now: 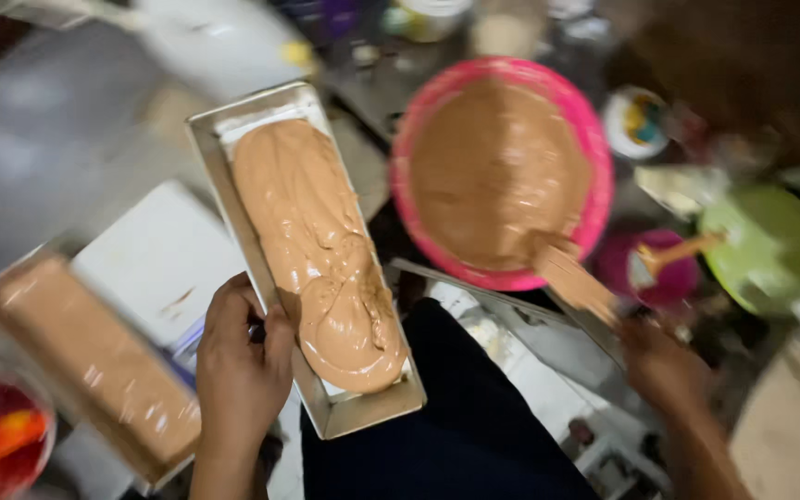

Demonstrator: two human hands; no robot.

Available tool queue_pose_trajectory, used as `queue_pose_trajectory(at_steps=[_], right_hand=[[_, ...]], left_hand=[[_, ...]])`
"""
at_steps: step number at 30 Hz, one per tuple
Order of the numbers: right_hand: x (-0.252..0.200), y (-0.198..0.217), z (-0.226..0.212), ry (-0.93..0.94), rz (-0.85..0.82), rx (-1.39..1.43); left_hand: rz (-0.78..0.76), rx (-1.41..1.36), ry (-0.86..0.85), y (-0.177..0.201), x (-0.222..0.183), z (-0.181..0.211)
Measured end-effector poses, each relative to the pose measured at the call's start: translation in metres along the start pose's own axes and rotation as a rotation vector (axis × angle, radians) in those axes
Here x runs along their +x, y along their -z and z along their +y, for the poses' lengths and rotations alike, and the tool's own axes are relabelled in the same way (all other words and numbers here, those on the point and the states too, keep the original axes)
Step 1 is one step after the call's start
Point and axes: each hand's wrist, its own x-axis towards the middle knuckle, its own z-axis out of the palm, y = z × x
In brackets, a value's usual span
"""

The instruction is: The person fills rectangular metal baking pans with batter using a wooden spatula, levels the batter by hand, and then pours the remaining batter from a pink bowl into a large square pan.

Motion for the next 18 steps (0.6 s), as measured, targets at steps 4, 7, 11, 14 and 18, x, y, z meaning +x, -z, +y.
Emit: queue_pose_trajectory(at_steps=[4,7,11,14,18], right_hand=[[0.012,-0.011,0.137,-0.013,-0.037,-0.648],[0.013,0.020,0.082,0.183,0.291,-0.439],[0.005,0.071,-0.039,0.138,0.365,-0.035],[0.015,0.081,-0.106,0.368,0.371,0.094],[0.021,0.087,-0.189,0.622,0.215,0.337]], left_hand=[[0.037,0.115,0.283,0.030,-0.020,-0.019],[0.072,0.168,0.417,0.041,-0.025,-0.040],[0.055,0.141,0.538,0.047,-0.005,-0.053],[0.000,0.091,0.655,0.060,0.018,-0.057],[0.020,0.124,0.596,0.067,0.028,-0.085]])
